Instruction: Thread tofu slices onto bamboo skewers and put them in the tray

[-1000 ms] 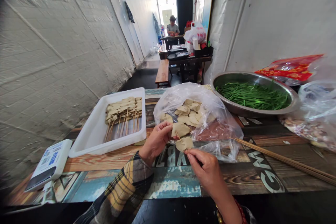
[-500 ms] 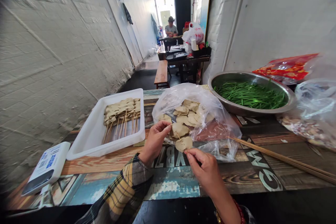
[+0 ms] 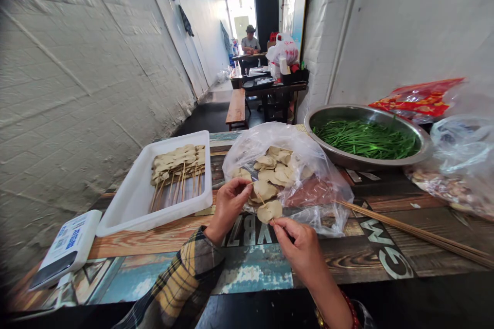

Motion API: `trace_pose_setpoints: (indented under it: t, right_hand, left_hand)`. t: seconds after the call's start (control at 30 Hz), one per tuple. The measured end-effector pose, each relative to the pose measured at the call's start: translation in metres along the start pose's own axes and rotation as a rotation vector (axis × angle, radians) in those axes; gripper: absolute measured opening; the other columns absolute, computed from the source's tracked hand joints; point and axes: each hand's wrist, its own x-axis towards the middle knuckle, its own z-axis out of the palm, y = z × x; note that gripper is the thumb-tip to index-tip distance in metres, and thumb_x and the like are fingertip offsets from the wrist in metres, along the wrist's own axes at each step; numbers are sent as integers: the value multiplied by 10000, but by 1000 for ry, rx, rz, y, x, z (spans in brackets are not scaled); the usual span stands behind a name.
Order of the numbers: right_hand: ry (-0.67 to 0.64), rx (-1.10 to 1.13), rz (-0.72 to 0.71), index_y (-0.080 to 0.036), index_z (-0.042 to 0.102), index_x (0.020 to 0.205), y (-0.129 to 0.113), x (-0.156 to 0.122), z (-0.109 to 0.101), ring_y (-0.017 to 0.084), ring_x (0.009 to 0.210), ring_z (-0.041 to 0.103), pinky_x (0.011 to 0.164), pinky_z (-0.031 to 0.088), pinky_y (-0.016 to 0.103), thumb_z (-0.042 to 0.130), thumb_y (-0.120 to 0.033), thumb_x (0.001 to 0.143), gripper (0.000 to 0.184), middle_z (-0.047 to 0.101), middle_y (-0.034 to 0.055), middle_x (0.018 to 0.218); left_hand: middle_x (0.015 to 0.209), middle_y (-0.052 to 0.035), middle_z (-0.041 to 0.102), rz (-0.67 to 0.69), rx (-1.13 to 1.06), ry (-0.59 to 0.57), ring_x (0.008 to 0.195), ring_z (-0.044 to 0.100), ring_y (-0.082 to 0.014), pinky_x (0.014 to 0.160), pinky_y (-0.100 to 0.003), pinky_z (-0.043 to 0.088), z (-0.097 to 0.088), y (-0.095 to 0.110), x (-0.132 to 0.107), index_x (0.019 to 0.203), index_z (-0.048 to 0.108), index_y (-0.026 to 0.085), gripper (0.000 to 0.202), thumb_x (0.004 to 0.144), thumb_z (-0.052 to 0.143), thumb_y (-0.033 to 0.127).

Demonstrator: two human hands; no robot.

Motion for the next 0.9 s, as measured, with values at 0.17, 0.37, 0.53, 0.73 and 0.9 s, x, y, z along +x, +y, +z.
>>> trace_pose_setpoints:
  t: [0.17, 0.37, 0.53, 0.73, 0.9]
  right_hand:
    - [-18, 43, 19, -121, 738, 916, 0, 0, -1, 118, 431, 521, 440, 405, 212, 492, -355, 900, 340, 600, 4, 522]
    - [1, 61, 15, -126, 751, 917, 0, 1, -1, 119, 423, 519, 442, 414, 216, 510, -357, 882, 335, 599, 0, 516]
    - [-2, 81, 26, -129, 749, 937, -1, 1, -3, 117, 416, 524, 447, 424, 214, 507, -365, 890, 341, 605, -3, 514]
    - [28, 64, 25, -150, 753, 900, -2, 1, -3, 118, 405, 518, 440, 426, 215, 526, -364, 874, 313, 599, -9, 498]
    - [29, 62, 19, -154, 756, 901, -4, 1, -2, 123, 410, 529, 453, 447, 221, 526, -363, 877, 311, 608, -4, 508]
  left_hand:
    - [706, -17, 613, -52, -32, -10, 642, 523, -120, 597, -226, 405, 0, 0, 1, 743, 657, 141, 143, 749, 654, 284]
    - [680, -2, 600, -164, -185, -19, 611, 501, -99, 582, -214, 389, 0, 2, 1, 744, 651, 135, 178, 717, 699, 304]
    - [661, 17, 574, -297, -422, -81, 572, 462, -66, 548, -188, 352, -2, 2, 2, 760, 654, 131, 238, 673, 763, 324]
    - [687, 0, 575, -480, -670, -266, 595, 527, -91, 597, -226, 435, -3, 6, 1, 735, 623, 128, 285, 662, 789, 348]
    - [645, 11, 558, -479, -671, -235, 572, 509, -79, 596, -227, 451, -4, 6, 0, 670, 600, 123, 299, 643, 807, 337]
